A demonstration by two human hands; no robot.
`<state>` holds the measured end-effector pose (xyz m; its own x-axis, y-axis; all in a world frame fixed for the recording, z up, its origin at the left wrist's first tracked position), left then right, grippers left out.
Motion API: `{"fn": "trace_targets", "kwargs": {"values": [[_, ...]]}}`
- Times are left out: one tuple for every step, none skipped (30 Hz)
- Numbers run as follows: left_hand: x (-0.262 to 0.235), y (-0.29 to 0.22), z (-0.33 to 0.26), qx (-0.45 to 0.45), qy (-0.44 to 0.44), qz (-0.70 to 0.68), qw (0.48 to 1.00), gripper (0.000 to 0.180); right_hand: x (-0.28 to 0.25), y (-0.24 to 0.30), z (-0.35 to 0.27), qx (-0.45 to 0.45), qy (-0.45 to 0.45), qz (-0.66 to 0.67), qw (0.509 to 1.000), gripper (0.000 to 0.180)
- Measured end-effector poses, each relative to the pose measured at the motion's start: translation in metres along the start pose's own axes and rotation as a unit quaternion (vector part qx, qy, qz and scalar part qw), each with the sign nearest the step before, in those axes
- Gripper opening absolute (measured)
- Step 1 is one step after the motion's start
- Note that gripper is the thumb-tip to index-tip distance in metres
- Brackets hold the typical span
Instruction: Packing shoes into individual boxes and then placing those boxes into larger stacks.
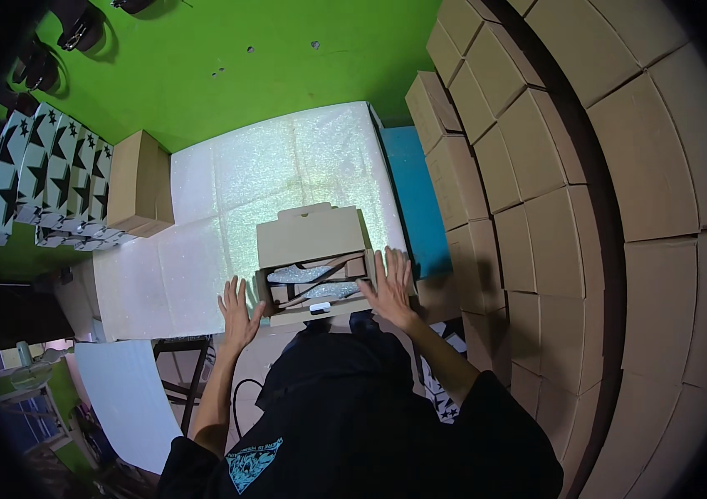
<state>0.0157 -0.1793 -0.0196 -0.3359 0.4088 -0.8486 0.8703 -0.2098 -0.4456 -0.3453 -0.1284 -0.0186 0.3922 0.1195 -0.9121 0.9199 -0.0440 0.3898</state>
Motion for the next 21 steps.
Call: {"fn": "trace_targets", "kwargs": {"values": [[0.005, 0.005, -0.005, -0.013, -0.006, -0.028, 0.999, 0.070, 0.005, 0.002, -0.007, 0.001, 0.000, 0.000, 1.000, 0.083], [0.013, 0.008, -0.008, -0.013, 0.031, -0.026, 0.999, 0.079, 0.012, 0.006, -0.012, -0.016, 0.017, 0.006, 1.000, 0.083], [0.017, 0.008, -0.008, -0.013, 0.032, -0.026, 0.999, 0.079, 0.017, 0.013, -0.015, -0.034, 0.034, 0.013, 0.999, 0.083], [0.022, 0.003, -0.008, 0.009, 0.043, -0.015, 0.999, 0.079, 0.022, 0.016, -0.017, -0.031, 0.051, 0.011, 0.998, 0.081], [0.027, -0.001, -0.008, 0.030, 0.053, -0.004, 0.998, 0.079, 0.024, 0.018, -0.016, -0.030, 0.052, 0.012, 0.998, 0.081], [0.030, -0.006, -0.006, 0.041, 0.062, -0.008, 0.997, 0.081, 0.028, 0.017, -0.015, -0.023, 0.036, -0.007, 0.999, 0.082], [0.033, -0.009, -0.004, 0.041, 0.063, -0.008, 0.997, 0.081, 0.032, 0.016, -0.014, -0.017, 0.020, -0.025, 0.999, 0.083], [0.035, -0.013, -0.002, 0.050, 0.056, -0.002, 0.997, 0.080, 0.034, 0.014, -0.012, -0.018, 0.005, -0.031, 0.999, 0.077], [0.037, -0.016, -0.001, 0.058, 0.049, 0.004, 0.997, 0.079, 0.035, 0.013, -0.010, -0.019, 0.006, -0.030, 0.999, 0.077], [0.039, -0.018, 0.000, 0.058, 0.049, 0.002, 0.997, 0.081, 0.034, 0.012, -0.008, -0.027, -0.004, -0.029, 0.999, 0.073], [0.041, -0.020, 0.002, 0.056, 0.049, 0.002, 0.997, 0.081, 0.034, 0.013, -0.007, -0.036, -0.015, -0.027, 0.999, 0.069], [0.042, -0.022, 0.004, 0.046, 0.050, 0.027, 0.997, 0.082, 0.032, 0.014, -0.006, -0.037, -0.014, -0.026, 0.999, 0.069], [0.043, -0.024, 0.006, 0.035, 0.051, 0.051, 0.997, 0.082, 0.029, 0.017, -0.007, -0.055, -0.031, -0.028, 0.998, 0.064], [0.044, -0.025, 0.008, 0.023, 0.053, 0.061, 0.996, 0.085, 0.026, 0.020, -0.007, -0.074, -0.048, -0.029, 0.996, 0.058], [0.044, -0.029, 0.009, 0.023, 0.054, 0.061, 0.996, 0.085, 0.024, 0.019, -0.005, -0.074, -0.048, -0.029, 0.996, 0.058], [0.043, -0.032, 0.010, 0.024, 0.048, 0.065, 0.996, 0.084, 0.021, 0.018, -0.003, -0.068, -0.064, -0.025, 0.995, 0.054], [0.041, -0.035, 0.011, 0.025, 0.042, 0.068, 0.996, 0.083, 0.019, 0.018, 0.000, -0.061, -0.079, -0.020, 0.995, 0.051], [0.040, -0.038, 0.012, 0.026, 0.042, 0.069, 0.996, 0.083, 0.020, 0.016, 0.004, -0.060, -0.080, -0.020, 0.995, 0.051], [0.037, -0.040, 0.014, 0.020, 0.036, 0.065, 0.997, 0.079, 0.022, 0.015, 0.011, -0.047, -0.079, -0.032, 0.995, 0.050], [0.035, -0.042, 0.016, 0.014, 0.029, 0.062, 0.998, 0.076, 0.023, 0.013, 0.017, -0.033, -0.079, -0.044, 0.995, 0.049], [0.036, -0.042, 0.017, 0.013, 0.029, 0.062, 0.998, 0.076, 0.023, 0.016, 0.023, -0.034, -0.079, -0.042, 0.995, 0.049]]}}
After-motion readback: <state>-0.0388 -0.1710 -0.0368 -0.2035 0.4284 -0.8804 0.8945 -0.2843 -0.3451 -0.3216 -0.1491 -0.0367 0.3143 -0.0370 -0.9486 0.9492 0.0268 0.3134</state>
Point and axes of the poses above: each hand's wrist, its own z-axis towards the middle knuckle, its own x-axis out of the palm, y = z × x, the point moved 5 cm from there along z, towards the middle knuckle, and after that the axes turned 11 degrees about y, right-handed, at the moved point
